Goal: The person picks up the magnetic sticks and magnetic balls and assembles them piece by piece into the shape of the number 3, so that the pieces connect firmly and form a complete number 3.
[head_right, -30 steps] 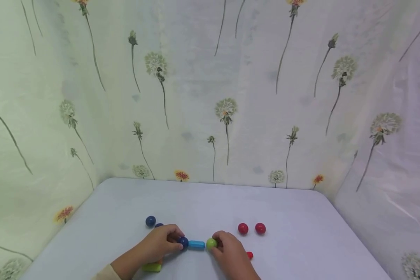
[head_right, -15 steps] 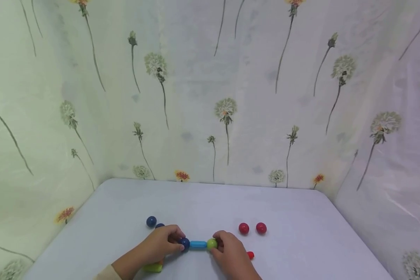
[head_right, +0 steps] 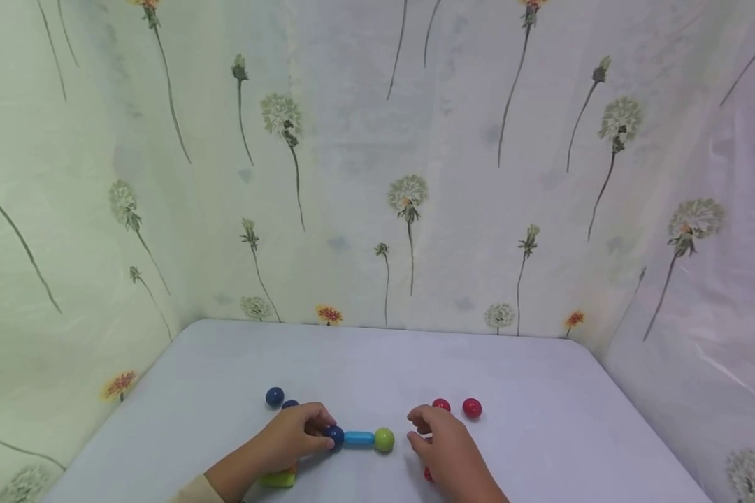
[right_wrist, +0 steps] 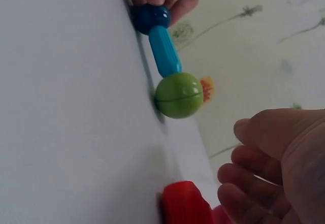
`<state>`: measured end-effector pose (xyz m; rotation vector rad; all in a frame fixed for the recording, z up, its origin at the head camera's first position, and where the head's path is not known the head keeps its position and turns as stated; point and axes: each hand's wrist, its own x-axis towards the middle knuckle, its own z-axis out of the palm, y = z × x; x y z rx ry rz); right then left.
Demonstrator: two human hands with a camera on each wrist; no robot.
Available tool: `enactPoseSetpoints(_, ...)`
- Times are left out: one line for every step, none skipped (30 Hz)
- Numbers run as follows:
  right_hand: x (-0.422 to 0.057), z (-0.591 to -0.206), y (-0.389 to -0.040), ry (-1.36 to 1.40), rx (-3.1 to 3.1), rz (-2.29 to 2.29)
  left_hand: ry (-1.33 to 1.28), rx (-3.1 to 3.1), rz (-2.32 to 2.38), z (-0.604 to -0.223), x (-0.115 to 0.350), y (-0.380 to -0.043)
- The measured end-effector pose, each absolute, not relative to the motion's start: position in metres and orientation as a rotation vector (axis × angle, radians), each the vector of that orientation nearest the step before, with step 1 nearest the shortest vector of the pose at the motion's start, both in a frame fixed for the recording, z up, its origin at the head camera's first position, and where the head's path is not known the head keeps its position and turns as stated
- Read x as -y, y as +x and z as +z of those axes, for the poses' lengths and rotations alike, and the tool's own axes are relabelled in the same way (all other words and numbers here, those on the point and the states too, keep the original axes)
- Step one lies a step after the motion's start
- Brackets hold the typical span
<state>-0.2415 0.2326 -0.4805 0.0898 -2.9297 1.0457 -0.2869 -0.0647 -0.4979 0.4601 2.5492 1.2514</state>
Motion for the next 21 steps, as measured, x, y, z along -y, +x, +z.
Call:
enactPoseSetpoints(-0.236, -0.479, -0.242, 0.092, 2.949, 1.024, 0.459, -2.547, 1.254, -0.498, 0.065, -0.287)
enactPoseSetpoints(-0.238, -0.478, -0.241, 0.092, 2.965, 1.007, 0.463, -2.548, 1.256, -0.499, 0.065, -0.287)
enactPoseSetpoints(-0.240, -0.477, -0.241, 0.093, 2.984, 0.988, 0.459, -2.546, 1.256, -0.499, 0.065, -0.288)
enactPoseSetpoints(-0.242, -0.475, -0.241, 0.082, 3.012, 0.971, 0.458, -2.544, 1.257, -0.500, 0.065, -0.288)
enactPoseSetpoints(-0.244, -0.474, -0.241, 0.072, 3.036, 0.956, 0.453, -2.543, 1.256, -0.500, 0.065, -0.288)
enactPoseSetpoints(-0.246, -0.472, -0.241, 0.058, 3.055, 0.943, 0.451, -2.542, 1.259, -0.500, 0.065, -0.289)
enactPoseSetpoints(-0.248, -0.471, -0.240, 0.049, 3.074, 0.929, 0.448, -2.542, 1.257, -0.501, 0.065, -0.289)
enactPoseSetpoints(-0.250, -0.470, -0.240, 0.046, 3.088, 0.914, 0.443, -2.540, 1.256, -0.501, 0.065, -0.289)
enactPoseSetpoints(-0.252, -0.469, -0.239, 0.047, 3.098, 0.899, 0.434, -2.539, 1.254, -0.501, 0.065, -0.289)
enactPoseSetpoints(-0.254, -0.469, -0.239, 0.042, 3.104, 0.894, 0.431, -2.539, 1.253, -0.501, 0.064, -0.289)
enactPoseSetpoints(-0.257, -0.468, -0.238, 0.044, 3.104, 0.886, 0.426, -2.539, 1.253, -0.502, 0.064, -0.290)
enactPoseSetpoints(-0.259, -0.468, -0.237, 0.049, 3.106, 0.880, 0.425, -2.540, 1.254, -0.501, 0.064, -0.290)
enactPoseSetpoints(-0.262, -0.467, -0.236, 0.055, 3.112, 0.883, 0.424, -2.540, 1.255, -0.501, 0.064, -0.290)
enactPoseSetpoints(-0.264, -0.467, -0.235, 0.061, 3.108, 0.883, 0.421, -2.541, 1.255, -0.501, 0.064, -0.290)
enactPoseSetpoints(-0.266, -0.467, -0.234, 0.061, 3.113, 0.886, 0.421, -2.543, 1.254, -0.501, 0.064, -0.290)
enactPoseSetpoints(-0.268, -0.467, -0.233, 0.058, 3.120, 0.898, 0.419, -2.542, 1.257, -0.501, 0.064, -0.290)
enactPoseSetpoints(-0.270, -0.467, -0.233, 0.054, 3.130, 0.908, 0.416, -2.542, 1.256, -0.501, 0.064, -0.290)
enactPoseSetpoints(-0.271, -0.468, -0.232, 0.060, 3.135, 0.911, 0.415, -2.542, 1.256, -0.500, 0.064, -0.290)
enactPoseSetpoints(-0.272, -0.468, -0.232, 0.059, 3.143, 0.919, 0.412, -2.541, 1.254, -0.500, 0.064, -0.289)
enactPoseSetpoints(-0.272, -0.469, -0.232, 0.059, 3.150, 0.920, 0.409, -2.541, 1.252, -0.500, 0.064, -0.289)
enactPoseSetpoints(-0.272, -0.470, -0.232, 0.055, 3.167, 0.927, 0.409, -2.540, 1.252, -0.500, 0.064, -0.289)
